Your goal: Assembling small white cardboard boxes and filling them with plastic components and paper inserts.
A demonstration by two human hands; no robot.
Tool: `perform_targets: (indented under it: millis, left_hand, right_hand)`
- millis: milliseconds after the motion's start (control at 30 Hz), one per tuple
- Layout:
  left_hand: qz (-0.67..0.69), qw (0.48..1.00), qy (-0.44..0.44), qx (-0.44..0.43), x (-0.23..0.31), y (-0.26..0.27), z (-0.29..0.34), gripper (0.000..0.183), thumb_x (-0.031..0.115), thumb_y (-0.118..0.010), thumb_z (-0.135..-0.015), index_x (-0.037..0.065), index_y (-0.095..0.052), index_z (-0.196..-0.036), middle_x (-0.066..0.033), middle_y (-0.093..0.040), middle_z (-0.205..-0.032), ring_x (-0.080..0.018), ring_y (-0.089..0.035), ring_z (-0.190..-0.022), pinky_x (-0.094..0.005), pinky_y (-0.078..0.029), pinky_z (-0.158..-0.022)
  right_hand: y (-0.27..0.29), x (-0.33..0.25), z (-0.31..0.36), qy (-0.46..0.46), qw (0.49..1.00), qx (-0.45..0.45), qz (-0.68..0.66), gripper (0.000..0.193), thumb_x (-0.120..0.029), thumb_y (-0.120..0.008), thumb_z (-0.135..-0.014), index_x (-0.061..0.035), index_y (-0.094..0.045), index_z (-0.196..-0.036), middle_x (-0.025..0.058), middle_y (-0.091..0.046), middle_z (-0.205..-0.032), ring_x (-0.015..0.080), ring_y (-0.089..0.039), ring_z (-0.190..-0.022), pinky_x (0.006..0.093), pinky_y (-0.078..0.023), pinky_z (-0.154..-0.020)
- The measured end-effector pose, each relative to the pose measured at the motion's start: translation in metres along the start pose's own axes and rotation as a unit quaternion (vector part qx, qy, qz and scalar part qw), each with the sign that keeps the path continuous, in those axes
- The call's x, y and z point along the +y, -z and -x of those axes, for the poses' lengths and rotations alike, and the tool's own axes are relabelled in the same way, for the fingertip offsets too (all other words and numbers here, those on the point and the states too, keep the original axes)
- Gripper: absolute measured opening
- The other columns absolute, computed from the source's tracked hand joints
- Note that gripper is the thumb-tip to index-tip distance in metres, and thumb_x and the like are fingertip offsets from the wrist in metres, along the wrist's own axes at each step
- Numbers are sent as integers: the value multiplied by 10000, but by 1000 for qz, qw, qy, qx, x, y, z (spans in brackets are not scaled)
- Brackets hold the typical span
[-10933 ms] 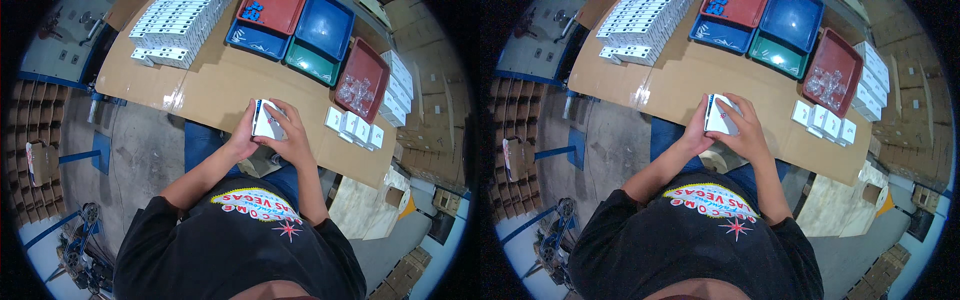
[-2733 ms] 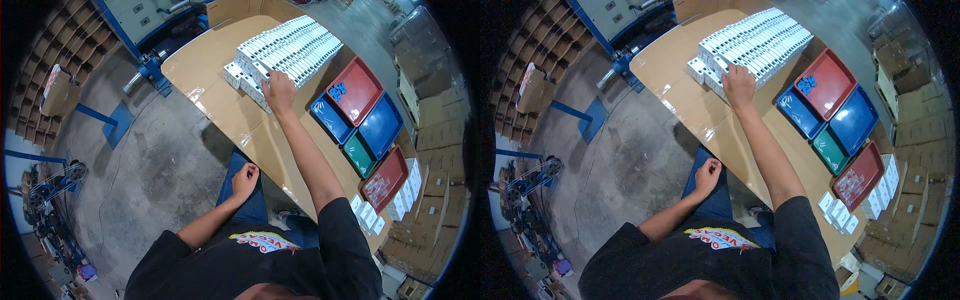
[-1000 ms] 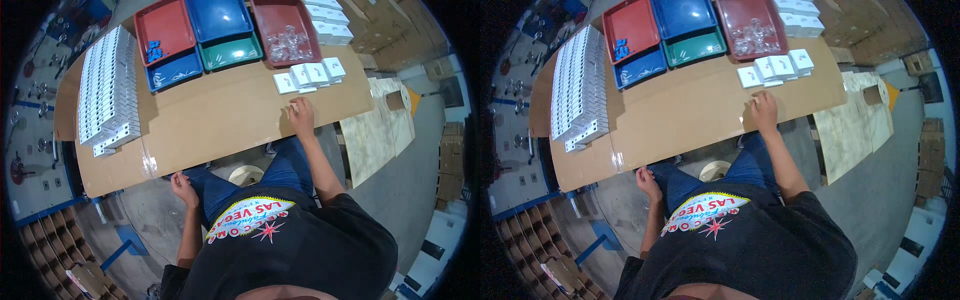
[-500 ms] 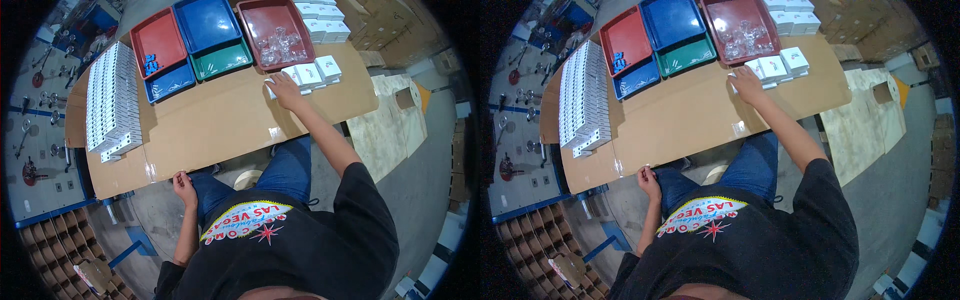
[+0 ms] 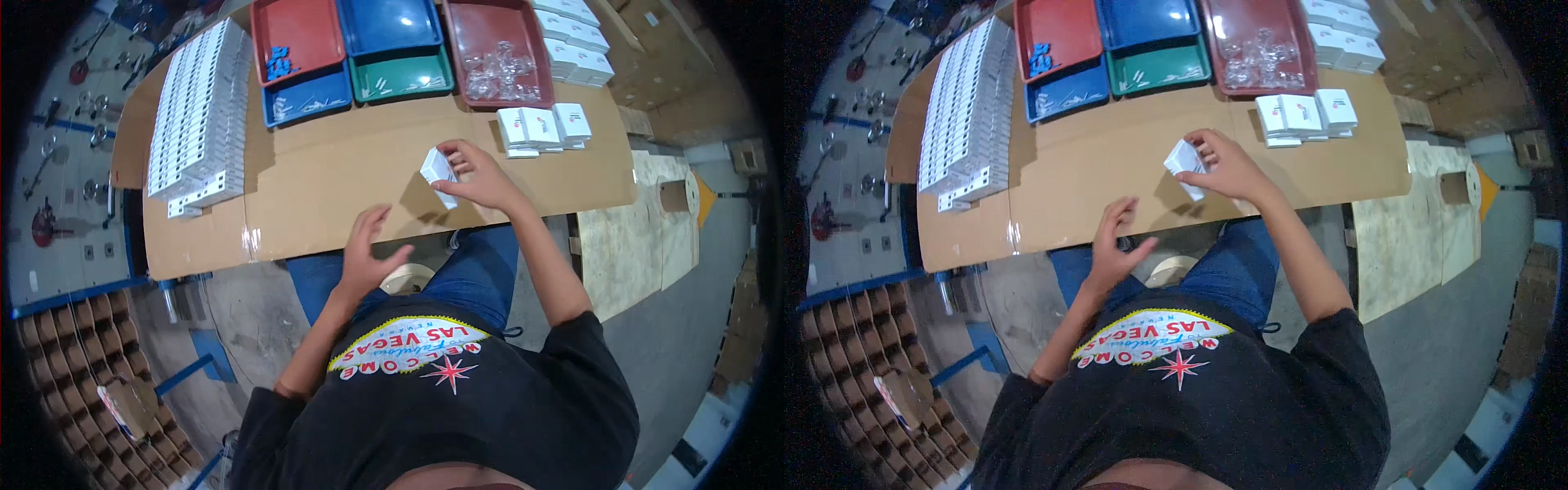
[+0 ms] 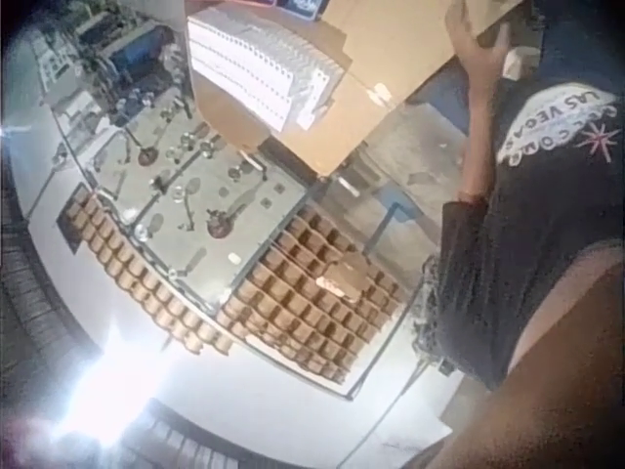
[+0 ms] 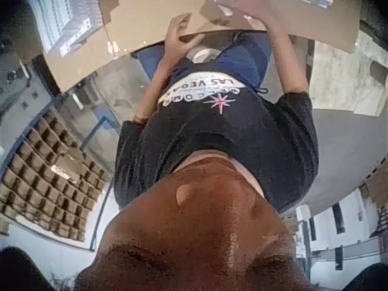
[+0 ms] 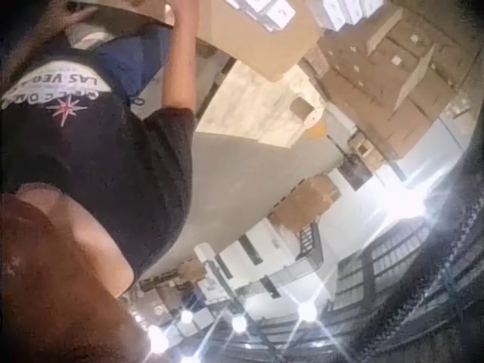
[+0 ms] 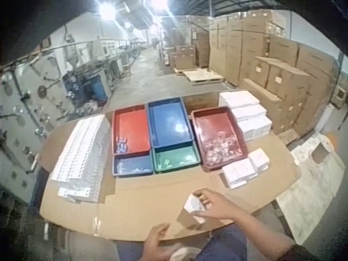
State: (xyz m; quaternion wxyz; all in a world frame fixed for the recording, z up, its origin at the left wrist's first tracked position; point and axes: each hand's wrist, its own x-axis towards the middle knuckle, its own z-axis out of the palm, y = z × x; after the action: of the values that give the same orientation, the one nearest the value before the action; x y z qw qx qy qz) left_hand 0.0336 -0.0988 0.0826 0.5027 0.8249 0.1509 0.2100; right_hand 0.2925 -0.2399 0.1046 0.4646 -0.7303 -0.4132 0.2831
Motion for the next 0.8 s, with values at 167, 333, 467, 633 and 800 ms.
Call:
perform_targets:
  millis: [167, 333, 467, 633, 800]
  left_hand:
    - [-3, 987, -159, 34, 26, -10, -31, 1042, 242, -934, -737, 47, -364, -1587, -231, -445, -1561, -409, -434, -1451, -489, -356, -1211]
    - [110, 992, -66, 16, 18, -2, -26, 1043, 183, -908, -754, 18, -326, -1604, -225, -470, -1524, -342, -500, -1404, -459, -385, -1192]
    - [304, 951, 26, 42, 25, 3, -24, 835, 177, -784, -904, 14, -350, -1599, -167, -527, -1464, -279, -575, -1315, -421, -442, -1139]
    - [483, 845, 230, 26, 34, 13, -26, 637, 432, -525, -1063, 39, -404, -1549, -168, -599, -1372, -253, -619, -1254, -418, -479, -1098]
    - [583, 736, 344, 7, 37, 13, -28, 667, 617, -356, -1076, 96, -489, -1471, -167, -649, -1344, -296, -661, -1221, -453, -536, -1023]
  right_hand:
    - [-50, -34, 27, -47, 974, -19, -222, 480, -264, -809, -939, -28, -644, -1324, 77, -685, -1136, 135, -650, -992, 311, -556, -815]
    - [-57, -46, 37, -90, 965, -31, -244, 439, -285, -729, -1006, -42, -636, -1358, 62, -680, -1147, 130, -644, -1013, 304, -556, -820]
    - [-42, -69, 41, -63, 990, -65, -107, 456, -196, -661, -1035, -55, -564, -1457, 82, -605, -1376, 166, -608, -1201, 330, -506, -1003]
    - [-46, -86, 43, 68, 994, -76, -50, 717, -244, -827, -872, -106, -535, -1512, 123, -466, -1591, 280, -463, -1449, 415, -414, -1155]
    - [-58, -89, 37, 102, 991, -87, -2, 920, -271, -923, -726, -139, -517, -1540, 140, -386, -1660, 344, -377, -1521, 462, -355, -1219]
